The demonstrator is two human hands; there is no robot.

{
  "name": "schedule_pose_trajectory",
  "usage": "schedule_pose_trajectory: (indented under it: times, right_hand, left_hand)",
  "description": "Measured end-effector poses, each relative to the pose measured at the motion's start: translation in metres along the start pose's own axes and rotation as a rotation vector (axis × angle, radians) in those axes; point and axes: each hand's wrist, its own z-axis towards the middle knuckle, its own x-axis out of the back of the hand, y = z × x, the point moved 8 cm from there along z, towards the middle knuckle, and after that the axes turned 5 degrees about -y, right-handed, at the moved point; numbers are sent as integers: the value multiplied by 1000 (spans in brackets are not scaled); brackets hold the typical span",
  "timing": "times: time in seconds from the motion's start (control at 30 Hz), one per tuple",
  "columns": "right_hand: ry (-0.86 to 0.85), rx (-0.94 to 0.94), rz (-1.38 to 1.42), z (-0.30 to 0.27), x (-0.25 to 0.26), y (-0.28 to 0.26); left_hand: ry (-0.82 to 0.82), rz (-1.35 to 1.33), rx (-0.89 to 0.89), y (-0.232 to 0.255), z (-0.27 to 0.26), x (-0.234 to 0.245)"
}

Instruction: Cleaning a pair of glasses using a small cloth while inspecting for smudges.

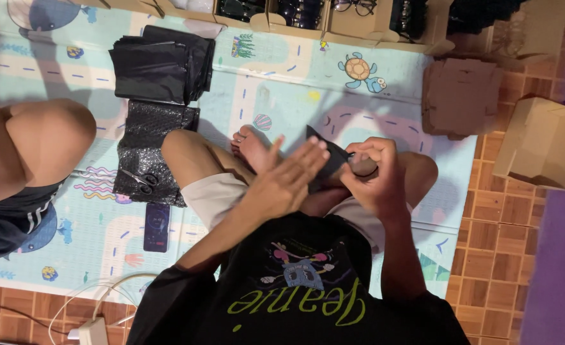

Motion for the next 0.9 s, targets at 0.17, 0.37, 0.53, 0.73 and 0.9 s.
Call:
schedule_pose_trajectory:
  times: [0.17, 0.37, 0.53, 0.73, 0.9]
  right_hand:
    - [62, -49, -16, -1, -2, 5]
    - [109, -59, -9, 0, -6, -3]
    - [115, -67, 46, -2, -9, 3]
    - [169, -163, 53, -8, -9, 13]
    - [151, -55, -24, -16, -21, 12]
  left_hand:
    - [-36, 160, -52, 4, 0, -9]
    - [-33, 126, -54, 6, 6, -9]
    - [-39, 118, -51, 2, 4, -17]
    - [-31, 81, -16, 0, 8, -16]
    - [-50, 51, -40, -1, 19, -5]
